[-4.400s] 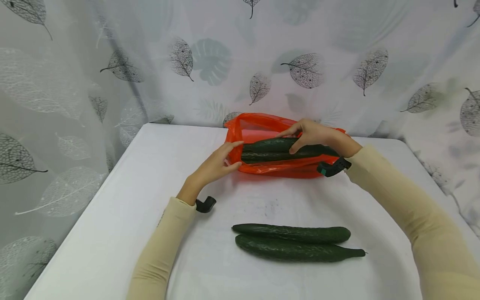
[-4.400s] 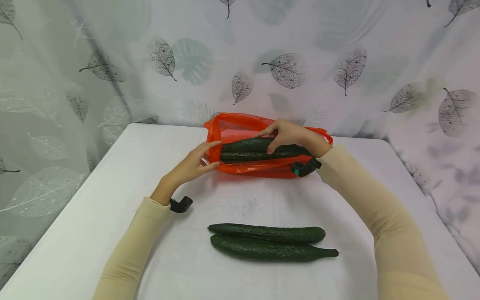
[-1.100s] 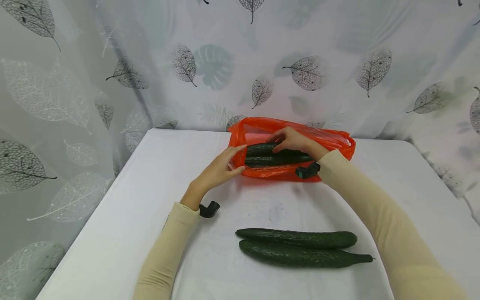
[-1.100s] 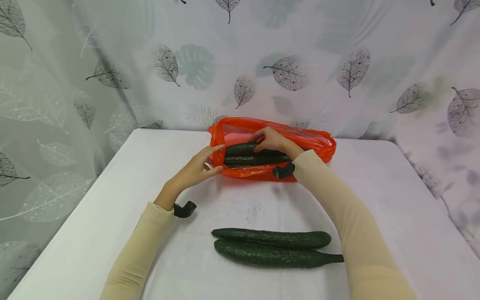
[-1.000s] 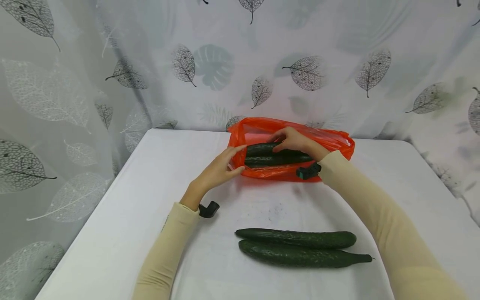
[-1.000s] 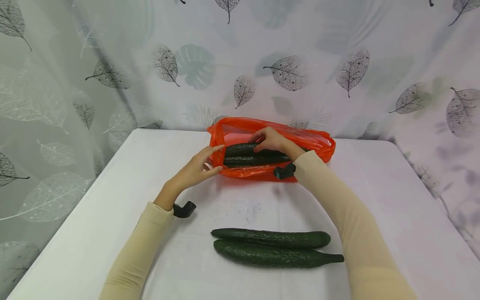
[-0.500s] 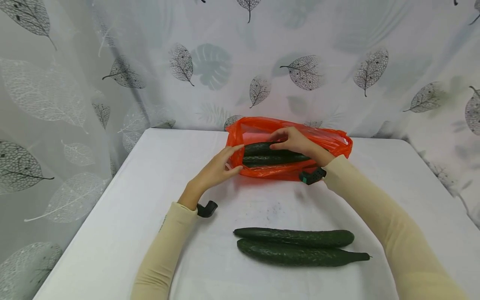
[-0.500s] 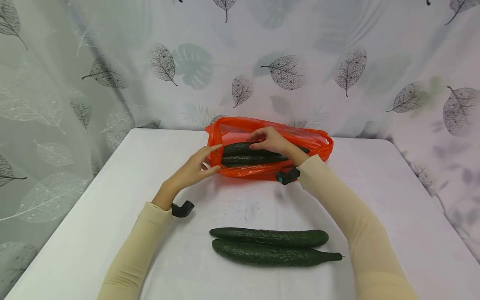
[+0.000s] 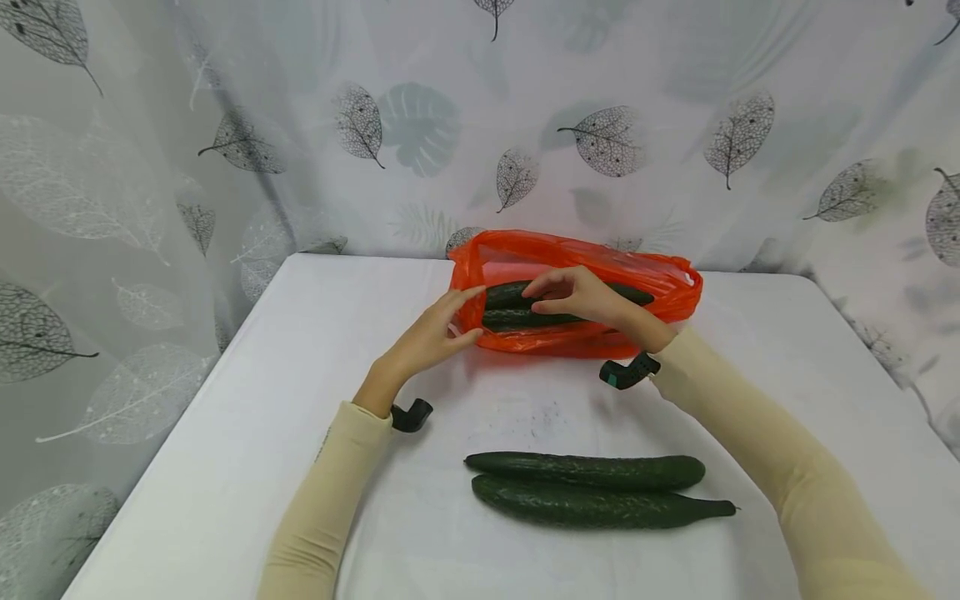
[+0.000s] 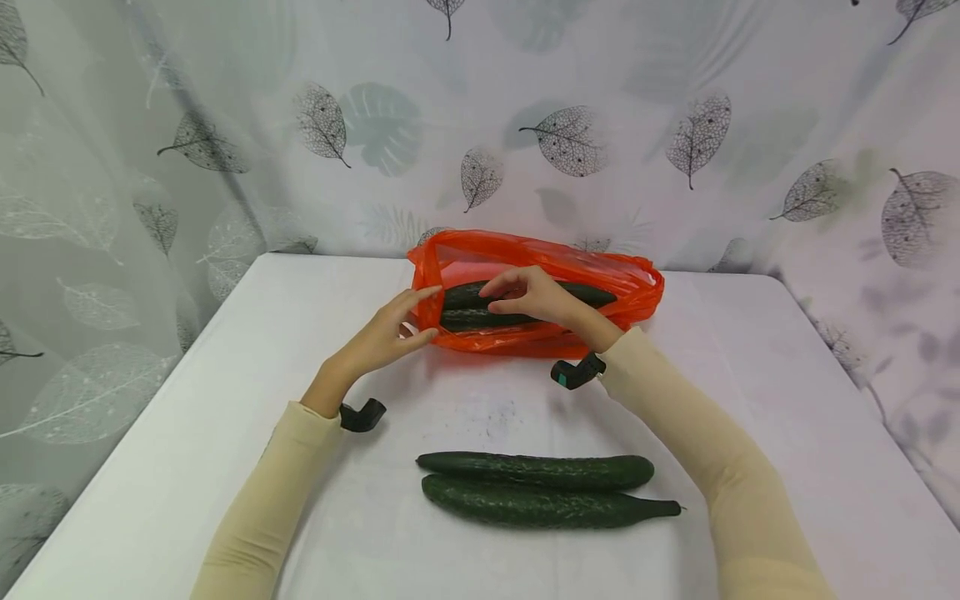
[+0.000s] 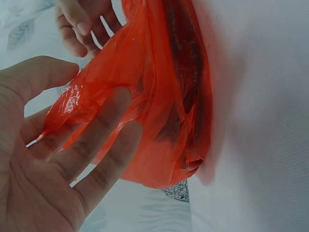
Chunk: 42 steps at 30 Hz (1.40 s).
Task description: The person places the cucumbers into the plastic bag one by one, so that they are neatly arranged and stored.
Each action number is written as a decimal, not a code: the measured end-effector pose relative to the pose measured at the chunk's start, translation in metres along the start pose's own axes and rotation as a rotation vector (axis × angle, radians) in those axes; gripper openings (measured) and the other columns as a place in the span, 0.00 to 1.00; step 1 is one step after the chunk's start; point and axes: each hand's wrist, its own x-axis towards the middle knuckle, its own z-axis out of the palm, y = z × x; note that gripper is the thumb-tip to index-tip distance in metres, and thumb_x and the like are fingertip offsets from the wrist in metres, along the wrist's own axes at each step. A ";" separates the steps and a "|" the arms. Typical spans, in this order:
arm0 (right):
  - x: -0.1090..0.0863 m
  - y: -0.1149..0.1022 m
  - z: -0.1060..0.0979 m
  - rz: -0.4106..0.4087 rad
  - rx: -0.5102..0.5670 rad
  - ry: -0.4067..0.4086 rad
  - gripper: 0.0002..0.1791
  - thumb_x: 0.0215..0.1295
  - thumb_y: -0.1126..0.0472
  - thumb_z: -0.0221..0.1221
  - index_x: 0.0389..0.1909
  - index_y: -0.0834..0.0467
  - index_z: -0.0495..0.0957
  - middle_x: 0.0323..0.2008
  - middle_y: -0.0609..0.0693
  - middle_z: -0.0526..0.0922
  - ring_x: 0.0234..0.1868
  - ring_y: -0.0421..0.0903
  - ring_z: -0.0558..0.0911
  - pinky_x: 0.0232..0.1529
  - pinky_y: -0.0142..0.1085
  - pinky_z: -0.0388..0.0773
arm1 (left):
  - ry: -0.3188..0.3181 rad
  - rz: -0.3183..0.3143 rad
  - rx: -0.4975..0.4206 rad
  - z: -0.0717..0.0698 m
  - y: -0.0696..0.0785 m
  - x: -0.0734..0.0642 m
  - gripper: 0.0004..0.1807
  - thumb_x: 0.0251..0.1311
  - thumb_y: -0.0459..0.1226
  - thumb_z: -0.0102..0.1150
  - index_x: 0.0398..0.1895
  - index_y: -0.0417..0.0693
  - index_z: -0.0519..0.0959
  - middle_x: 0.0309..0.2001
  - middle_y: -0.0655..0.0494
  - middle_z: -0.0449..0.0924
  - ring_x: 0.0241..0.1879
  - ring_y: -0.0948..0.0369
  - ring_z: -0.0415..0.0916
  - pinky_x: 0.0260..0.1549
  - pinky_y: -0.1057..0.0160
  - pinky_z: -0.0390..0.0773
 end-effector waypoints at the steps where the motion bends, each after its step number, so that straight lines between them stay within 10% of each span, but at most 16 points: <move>1: -0.001 -0.001 0.001 -0.006 0.011 -0.005 0.19 0.63 0.65 0.64 0.53 0.68 0.78 0.54 0.66 0.78 0.56 0.61 0.78 0.52 0.34 0.79 | 0.001 0.001 0.001 0.000 0.000 0.000 0.36 0.65 0.38 0.61 0.74 0.47 0.59 0.63 0.48 0.67 0.39 0.55 0.73 0.46 0.52 0.80; 42: -0.068 -0.003 0.031 -0.114 -0.012 -0.355 0.14 0.66 0.68 0.60 0.49 0.72 0.78 0.48 0.68 0.79 0.47 0.43 0.81 0.51 0.37 0.80 | 0.000 0.011 0.017 0.003 0.000 0.000 0.37 0.63 0.37 0.62 0.74 0.45 0.59 0.62 0.47 0.67 0.38 0.56 0.75 0.45 0.56 0.80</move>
